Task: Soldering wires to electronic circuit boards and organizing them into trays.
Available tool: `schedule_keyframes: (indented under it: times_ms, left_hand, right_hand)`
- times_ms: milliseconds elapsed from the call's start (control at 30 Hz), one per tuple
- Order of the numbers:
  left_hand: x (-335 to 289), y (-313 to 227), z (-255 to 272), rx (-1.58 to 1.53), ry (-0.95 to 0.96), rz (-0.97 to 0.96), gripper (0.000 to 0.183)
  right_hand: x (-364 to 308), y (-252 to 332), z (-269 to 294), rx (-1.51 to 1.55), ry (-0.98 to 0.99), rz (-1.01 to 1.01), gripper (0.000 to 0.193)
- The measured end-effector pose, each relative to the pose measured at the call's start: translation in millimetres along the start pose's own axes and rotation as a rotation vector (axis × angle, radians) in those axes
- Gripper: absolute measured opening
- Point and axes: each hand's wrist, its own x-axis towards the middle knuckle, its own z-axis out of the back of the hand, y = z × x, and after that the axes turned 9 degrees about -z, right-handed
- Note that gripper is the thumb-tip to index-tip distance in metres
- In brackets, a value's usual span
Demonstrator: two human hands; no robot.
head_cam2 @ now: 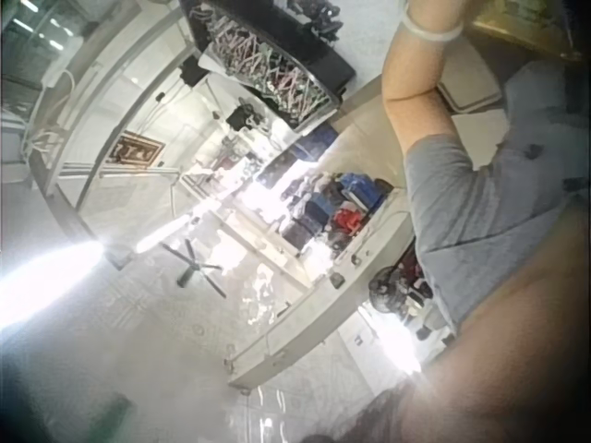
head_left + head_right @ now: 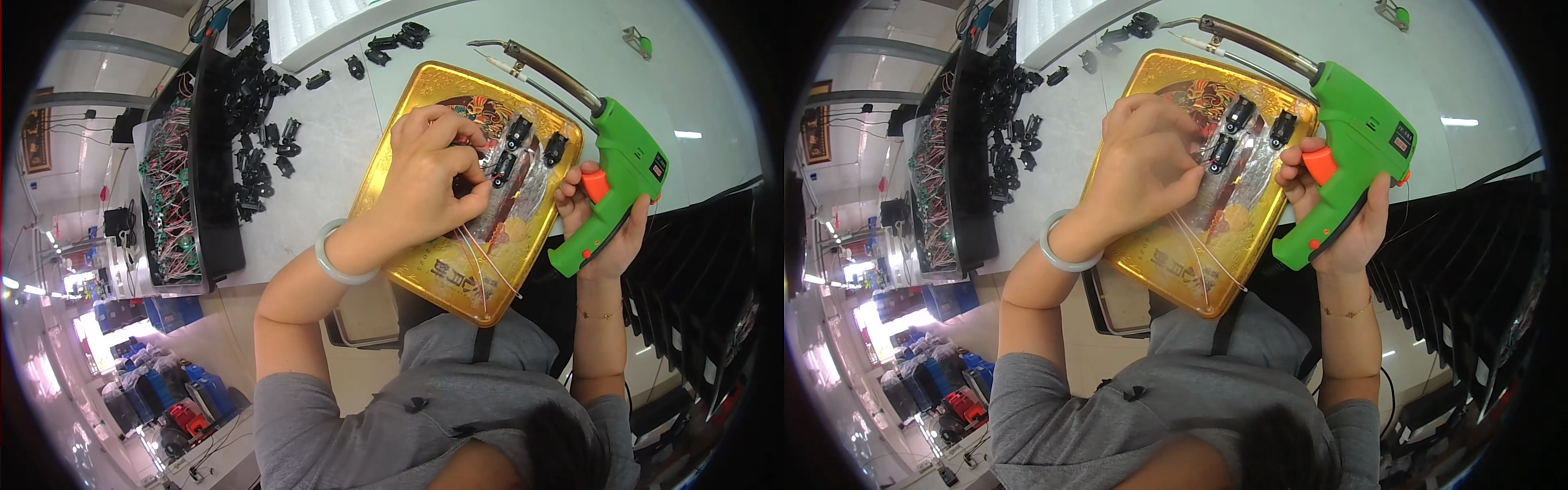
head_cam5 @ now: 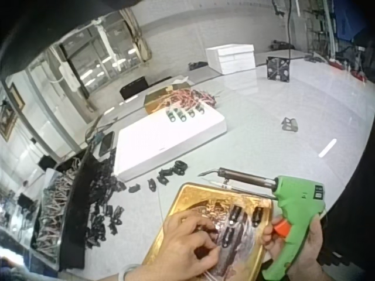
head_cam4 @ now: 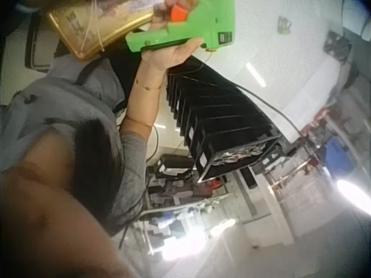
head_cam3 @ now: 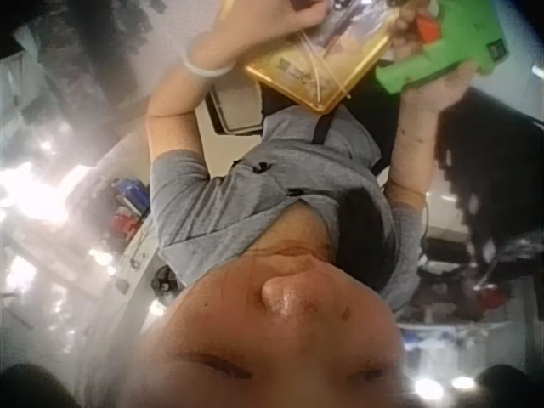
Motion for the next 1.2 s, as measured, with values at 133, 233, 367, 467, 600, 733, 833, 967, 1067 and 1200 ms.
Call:
schedule_keyframes:
  times_ms: [133,233,367,467,600,733,833,967,1067,1200]
  left_hand:
    - [9,-6,11,-0.067,-0.103,0.033,0.02]
    - [2,11,24,0.085,0.0,0.145,0.028]
    - [-4,11,27,0.071,0.117,0.286,0.025]
    - [-2,2,33,0.061,0.11,0.251,0.019]
    - [-3,-25,28,-0.767,-0.101,0.589,0.013]
    - [-12,-36,13,-1.07,-0.341,0.466,0.012]
    - [-19,-33,18,-1.176,-0.449,0.403,0.013]
    - [-12,-38,69,-1.202,-0.71,0.312,0.018]
    - [-12,-28,152,-0.915,-0.903,0.173,0.012]
    - [-40,18,266,-0.542,-1.234,0.115,0.01]
  right_hand:
    - [-3,1,6,0.027,0.006,0.002,0.064]
    - [-3,0,5,0.034,0.003,0.007,0.062]
    - [0,0,7,0.037,-0.004,-0.013,0.06]
    - [2,1,9,0.079,0.025,0.005,0.06]
    - [-1,5,12,0.123,-0.037,0.008,0.055]
    - [-2,6,11,0.097,0.03,0.012,0.055]
    - [0,6,17,0.073,0.173,-0.065,0.058]
    - [0,8,20,0.078,0.207,-0.06,0.057]
    - [0,10,15,0.135,0.145,-0.039,0.054]
    - [3,8,13,0.126,0.161,-0.053,0.054]
